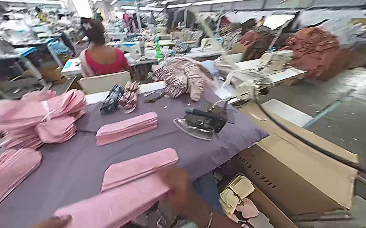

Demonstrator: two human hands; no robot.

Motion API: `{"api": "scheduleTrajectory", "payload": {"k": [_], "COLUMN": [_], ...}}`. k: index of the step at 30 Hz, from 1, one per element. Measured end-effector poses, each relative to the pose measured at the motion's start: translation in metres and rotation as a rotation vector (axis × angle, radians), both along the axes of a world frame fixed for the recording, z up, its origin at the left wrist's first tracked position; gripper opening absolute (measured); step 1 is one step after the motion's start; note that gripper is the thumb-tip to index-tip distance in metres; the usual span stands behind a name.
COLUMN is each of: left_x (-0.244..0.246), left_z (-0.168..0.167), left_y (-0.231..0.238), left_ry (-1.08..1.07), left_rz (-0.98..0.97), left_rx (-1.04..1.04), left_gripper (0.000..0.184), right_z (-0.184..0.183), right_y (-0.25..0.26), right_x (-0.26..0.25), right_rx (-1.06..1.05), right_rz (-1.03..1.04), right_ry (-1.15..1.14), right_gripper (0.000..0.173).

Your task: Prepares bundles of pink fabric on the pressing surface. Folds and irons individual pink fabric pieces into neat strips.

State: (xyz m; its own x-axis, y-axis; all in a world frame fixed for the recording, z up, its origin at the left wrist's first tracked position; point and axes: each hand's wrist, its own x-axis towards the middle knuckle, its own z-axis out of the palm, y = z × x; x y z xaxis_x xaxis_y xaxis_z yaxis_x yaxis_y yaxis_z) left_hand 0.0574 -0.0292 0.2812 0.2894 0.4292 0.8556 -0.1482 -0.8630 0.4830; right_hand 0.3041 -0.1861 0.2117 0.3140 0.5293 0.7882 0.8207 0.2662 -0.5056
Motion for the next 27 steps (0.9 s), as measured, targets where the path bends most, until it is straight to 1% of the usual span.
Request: {"api": "scheduleTrajectory", "payload": {"k": [1, 3, 4, 6, 8, 9, 11, 13, 14, 16, 18, 20, 21, 22, 24, 27], "left_x": [-0.007, 0.003, 0.011, 0.020, 0.028, 0.033, 0.043, 0.052, 0.056, 0.061, 0.061, 0.059, 0.058, 0.057, 0.055, 0.057], "left_z": [-0.002, -0.018, -0.026, -0.035, -0.041, -0.044, -0.045, -0.043, -0.042, -0.043, -0.047, -0.053, -0.057, -0.061, -0.065, -0.063], "left_y": [0.006, 0.010, 0.010, 0.015, 0.022, 0.025, 0.040, 0.055, 0.064, 0.083, 0.092, 0.088, 0.086, 0.086, 0.086, 0.085], "left_ry": [0.030, 0.058, 0.070, 0.090, 0.140, 0.187, 0.351, 0.530, 0.627, 0.737, 0.691, 0.620, 0.619, 0.643, 0.716, 0.752], "left_rz": [0.082, 0.152, 0.133, 0.114, 0.133, 0.169, 0.324, 0.441, 0.456, 0.385, 0.236, 0.080, 0.040, 0.028, 0.045, 0.093], "left_rx": [0.013, 0.026, 0.020, 0.015, 0.009, 0.018, 0.055, 0.089, 0.099, 0.113, 0.129, 0.143, 0.167, 0.199, 0.225, 0.209], "left_gripper": [0.011, 0.016, 0.018, 0.019, 0.018, 0.019, 0.023, 0.027, 0.030, 0.036, 0.039, 0.034, 0.031, 0.029, 0.032, 0.036], "right_z": [0.000, 0.012, 0.018, 0.024, 0.021, 0.019, 0.021, 0.016, 0.011, 0.003, 0.002, 0.000, -0.003, -0.005, -0.011, -0.009], "right_y": [-0.001, -0.001, -0.003, -0.005, -0.001, 0.003, 0.016, 0.029, 0.036, 0.043, 0.041, 0.035, 0.033, 0.030, 0.025, 0.022], "right_x": [0.008, 0.013, 0.014, 0.030, 0.046, 0.051, 0.067, 0.083, 0.089, 0.099, 0.099, 0.096, 0.095, 0.094, 0.094, 0.092], "right_rx": [0.056, 0.153, 0.164, 0.141, 0.113, 0.077, -0.021, -0.160, -0.227, -0.285, -0.243, -0.153, -0.124, -0.128, -0.234, -0.358], "right_rz": [0.004, 0.055, 0.064, -0.002, -0.028, -0.062, -0.151, -0.193, -0.197, -0.164, -0.076, 0.005, 0.034, 0.043, 0.013, -0.011], "right_ry": [0.097, 0.146, 0.127, 0.053, -0.006, -0.061, -0.195, -0.261, -0.273, -0.239, -0.189, -0.199, -0.223, -0.253, -0.296, -0.248], "right_gripper": [0.031, 0.034, 0.036, 0.038, 0.031, 0.030, 0.034, 0.036, 0.035, 0.033, 0.033, 0.027, 0.024, 0.023, 0.028, 0.031]}}
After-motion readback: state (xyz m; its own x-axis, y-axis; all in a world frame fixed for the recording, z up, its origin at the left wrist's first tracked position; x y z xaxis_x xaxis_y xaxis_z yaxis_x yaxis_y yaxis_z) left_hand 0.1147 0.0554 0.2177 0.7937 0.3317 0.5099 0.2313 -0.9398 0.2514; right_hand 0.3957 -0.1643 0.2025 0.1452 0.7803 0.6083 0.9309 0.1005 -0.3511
